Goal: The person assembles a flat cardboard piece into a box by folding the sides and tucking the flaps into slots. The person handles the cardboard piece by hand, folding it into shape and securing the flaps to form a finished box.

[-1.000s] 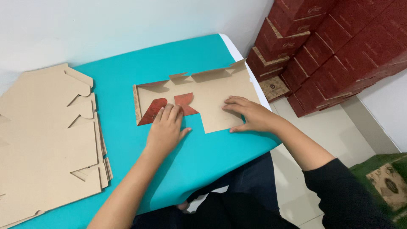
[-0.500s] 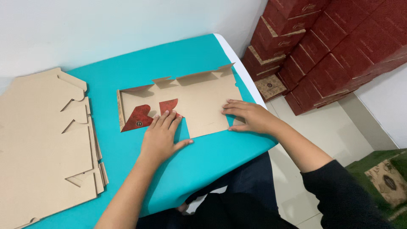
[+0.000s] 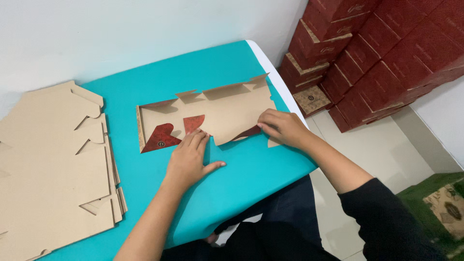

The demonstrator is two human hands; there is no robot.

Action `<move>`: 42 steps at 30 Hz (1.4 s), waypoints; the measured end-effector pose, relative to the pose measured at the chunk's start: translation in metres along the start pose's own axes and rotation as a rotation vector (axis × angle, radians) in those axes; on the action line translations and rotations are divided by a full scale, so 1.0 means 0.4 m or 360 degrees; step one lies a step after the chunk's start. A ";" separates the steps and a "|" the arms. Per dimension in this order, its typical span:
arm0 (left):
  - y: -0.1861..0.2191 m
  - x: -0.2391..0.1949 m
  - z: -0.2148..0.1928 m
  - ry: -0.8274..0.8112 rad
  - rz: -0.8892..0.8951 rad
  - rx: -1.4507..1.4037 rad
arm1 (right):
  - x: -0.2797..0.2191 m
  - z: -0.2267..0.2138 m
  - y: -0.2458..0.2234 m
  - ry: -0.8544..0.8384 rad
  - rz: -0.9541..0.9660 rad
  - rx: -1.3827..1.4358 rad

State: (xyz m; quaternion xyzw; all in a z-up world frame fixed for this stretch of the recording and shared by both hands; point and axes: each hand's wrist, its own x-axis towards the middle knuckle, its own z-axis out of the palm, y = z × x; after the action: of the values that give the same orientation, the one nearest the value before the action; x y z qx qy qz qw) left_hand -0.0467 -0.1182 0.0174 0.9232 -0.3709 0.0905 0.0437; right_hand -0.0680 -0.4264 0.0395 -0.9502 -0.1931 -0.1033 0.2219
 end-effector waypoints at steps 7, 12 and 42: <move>0.000 0.009 0.033 0.0046 -0.0025 -0.0031 | 0.074 0.017 0.026 0.0009 0.0207 0.0070; 0.023 0.020 0.019 0.0203 0.0035 0.0224 | 0.124 0.016 0.017 -0.0019 0.0291 -0.0016; 0.033 0.057 0.061 0.0309 -0.0030 0.0214 | 0.096 0.134 -0.105 0.0244 -0.0454 -0.0620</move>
State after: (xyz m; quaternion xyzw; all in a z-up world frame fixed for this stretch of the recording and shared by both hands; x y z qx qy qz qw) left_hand -0.0366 -0.1466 -0.0018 0.9144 -0.3492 0.2038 0.0184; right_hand -0.0447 -0.3544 0.0191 -0.9275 -0.2842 -0.2407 0.0318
